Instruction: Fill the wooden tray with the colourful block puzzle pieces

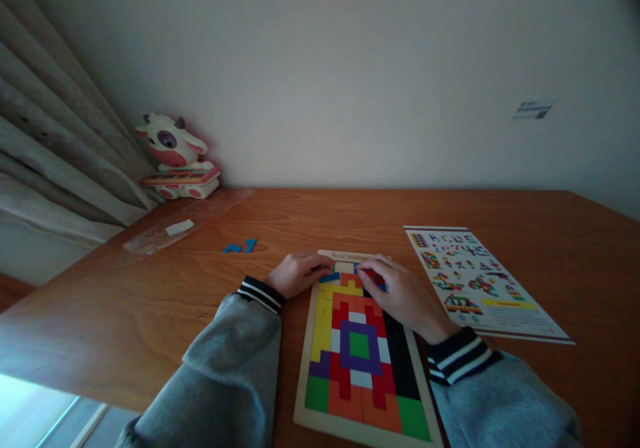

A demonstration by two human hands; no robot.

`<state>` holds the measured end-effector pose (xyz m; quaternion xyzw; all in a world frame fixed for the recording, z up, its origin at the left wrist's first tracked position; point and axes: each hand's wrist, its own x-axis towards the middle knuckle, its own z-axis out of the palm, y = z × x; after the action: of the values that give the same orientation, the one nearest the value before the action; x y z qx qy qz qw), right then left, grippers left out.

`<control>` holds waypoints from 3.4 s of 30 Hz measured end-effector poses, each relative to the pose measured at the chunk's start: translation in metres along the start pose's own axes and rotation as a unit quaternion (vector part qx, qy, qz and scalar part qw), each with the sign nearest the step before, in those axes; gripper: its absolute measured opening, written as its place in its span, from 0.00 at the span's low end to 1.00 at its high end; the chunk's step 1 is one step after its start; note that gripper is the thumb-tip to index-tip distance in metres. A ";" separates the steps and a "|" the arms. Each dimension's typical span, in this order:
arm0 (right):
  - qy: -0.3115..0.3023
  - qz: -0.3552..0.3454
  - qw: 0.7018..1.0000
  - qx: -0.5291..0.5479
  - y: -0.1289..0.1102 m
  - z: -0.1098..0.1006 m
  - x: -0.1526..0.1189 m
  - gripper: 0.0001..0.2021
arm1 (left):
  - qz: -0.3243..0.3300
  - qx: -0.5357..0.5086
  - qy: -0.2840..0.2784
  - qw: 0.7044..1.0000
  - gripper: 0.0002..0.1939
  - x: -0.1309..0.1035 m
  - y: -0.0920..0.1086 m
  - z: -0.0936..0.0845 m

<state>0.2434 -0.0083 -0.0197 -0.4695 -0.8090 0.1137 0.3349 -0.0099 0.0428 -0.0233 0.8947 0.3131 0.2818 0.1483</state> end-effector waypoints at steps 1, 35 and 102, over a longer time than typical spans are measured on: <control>-0.002 0.000 1.000 -0.001 0.000 0.000 0.000 0.09 | -0.001 0.004 -0.002 1.000 0.11 -0.001 -0.002 -0.001; -0.010 0.011 1.000 0.004 0.003 0.001 -0.001 0.09 | 0.039 0.023 -0.040 0.998 0.13 -0.005 0.002 -0.005; -0.010 0.013 1.000 0.011 0.002 -0.001 -0.002 0.10 | -0.277 0.350 0.119 0.887 0.28 -0.013 -0.011 -0.025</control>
<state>0.2458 -0.0086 -0.0208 -0.4754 -0.8046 0.1319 0.3305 -0.0388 0.0449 -0.0139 0.7255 0.6416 0.2053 -0.1410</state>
